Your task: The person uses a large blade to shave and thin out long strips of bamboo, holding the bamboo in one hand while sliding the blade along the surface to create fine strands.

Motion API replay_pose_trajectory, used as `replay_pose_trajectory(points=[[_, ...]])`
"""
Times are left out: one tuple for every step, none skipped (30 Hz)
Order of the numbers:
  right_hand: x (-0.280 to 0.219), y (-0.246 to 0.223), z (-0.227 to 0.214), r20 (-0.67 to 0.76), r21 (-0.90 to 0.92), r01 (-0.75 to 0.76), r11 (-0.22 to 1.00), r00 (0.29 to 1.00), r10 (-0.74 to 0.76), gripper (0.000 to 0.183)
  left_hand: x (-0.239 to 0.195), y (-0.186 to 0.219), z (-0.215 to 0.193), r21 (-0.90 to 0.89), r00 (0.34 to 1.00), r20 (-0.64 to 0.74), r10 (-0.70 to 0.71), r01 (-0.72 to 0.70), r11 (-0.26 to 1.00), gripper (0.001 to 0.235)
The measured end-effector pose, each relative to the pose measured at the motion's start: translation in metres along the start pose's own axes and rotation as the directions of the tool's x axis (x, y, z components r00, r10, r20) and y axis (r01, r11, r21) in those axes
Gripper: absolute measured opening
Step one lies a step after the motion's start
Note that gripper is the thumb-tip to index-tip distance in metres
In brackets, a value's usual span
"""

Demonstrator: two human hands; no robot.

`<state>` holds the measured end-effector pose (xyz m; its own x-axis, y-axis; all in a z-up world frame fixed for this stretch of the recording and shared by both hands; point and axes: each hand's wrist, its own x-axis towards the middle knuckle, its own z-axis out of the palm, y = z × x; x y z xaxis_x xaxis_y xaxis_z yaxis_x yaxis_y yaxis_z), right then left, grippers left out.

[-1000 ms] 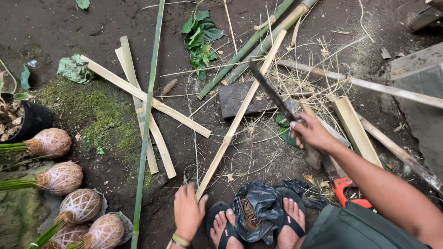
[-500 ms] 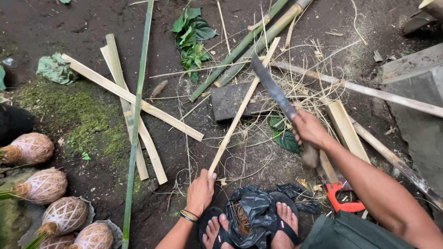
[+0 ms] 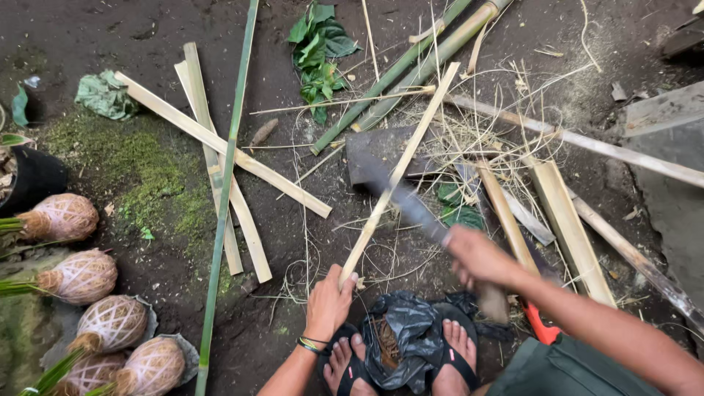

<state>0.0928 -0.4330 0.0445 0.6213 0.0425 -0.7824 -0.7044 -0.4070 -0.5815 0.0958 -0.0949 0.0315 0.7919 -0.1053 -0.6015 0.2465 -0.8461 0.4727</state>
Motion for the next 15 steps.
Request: replay_pose_trajectory(points=[[-0.005,0.003,0.005,0.005,-0.004,-0.005,1.0,1.0,0.005,0.026,-0.003,-0.002,0.001,-0.004,1.0,0.003,-0.006,0.006,1.0,0.037],[-0.008,0.007,0.009,0.069,-0.025,-0.006,1.0,0.998,0.008,0.028,-0.003,-0.005,0.002,-0.001,1.0,-0.005,-0.002,0.002,1.0,0.038],[-0.009,0.01,0.014,0.136,-0.043,-0.005,0.999,0.991,0.011,0.029,-0.007,-0.009,0.003,0.005,1.0,-0.014,0.0,0.0,1.0,0.038],[-0.009,0.012,0.013,0.144,-0.044,-0.009,0.999,0.99,0.015,0.029,-0.013,-0.011,0.007,0.005,1.0,-0.01,-0.008,0.008,1.0,0.038],[-0.004,0.01,0.005,0.007,0.154,-0.03,0.988,1.0,0.029,0.028,-0.01,-0.01,0.007,-0.016,1.0,-0.007,-0.01,0.01,1.0,0.039],[-0.001,0.008,0.0,-0.122,0.347,-0.023,0.937,0.99,0.069,0.027,-0.008,-0.009,0.007,-0.036,1.0,-0.004,-0.012,0.012,0.999,0.04],[-0.006,0.01,0.006,-0.123,0.351,-0.024,0.936,0.99,0.071,0.027,-0.01,-0.01,0.009,-0.033,1.0,-0.001,-0.01,0.01,0.999,0.04],[-0.015,0.013,0.017,-0.04,0.295,-0.04,0.955,0.998,0.054,0.026,-0.012,-0.011,0.009,-0.07,1.0,0.009,-0.004,0.004,0.998,0.04],[-0.02,0.012,0.022,0.038,0.232,-0.043,0.972,0.999,0.035,0.025,-0.007,-0.01,0.009,-0.112,1.0,0.011,0.011,-0.01,0.994,0.04],[-0.023,0.011,0.026,0.029,0.232,-0.034,0.972,0.999,0.028,0.025,-0.002,-0.009,0.008,-0.113,1.0,0.005,0.02,-0.019,0.993,0.04],[-0.031,0.015,0.035,0.151,0.173,-0.023,0.985,0.988,-0.003,0.025,-0.004,-0.011,0.009,-0.149,1.0,0.004,0.031,-0.03,0.988,0.041],[-0.035,0.019,0.041,0.273,0.116,-0.004,0.993,0.962,-0.028,0.024,-0.005,-0.014,0.01,-0.186,0.999,0.003,0.042,-0.041,0.982,0.042],[-0.031,0.019,0.04,0.278,0.113,-0.006,0.994,0.96,-0.026,0.024,-0.006,-0.016,0.011,-0.188,0.999,0.003,0.037,-0.036,0.981,0.042],[-0.024,0.018,0.037,0.131,0.231,-0.029,0.972,0.991,-0.001,0.025,-0.008,-0.017,0.013,-0.195,0.999,0.015,0.037,-0.034,0.98,0.043],[-0.02,0.019,0.036,-0.019,0.349,-0.03,0.937,0.999,0.039,0.026,-0.008,-0.017,0.013,-0.2,0.999,0.023,0.042,-0.037,0.979,0.043]])
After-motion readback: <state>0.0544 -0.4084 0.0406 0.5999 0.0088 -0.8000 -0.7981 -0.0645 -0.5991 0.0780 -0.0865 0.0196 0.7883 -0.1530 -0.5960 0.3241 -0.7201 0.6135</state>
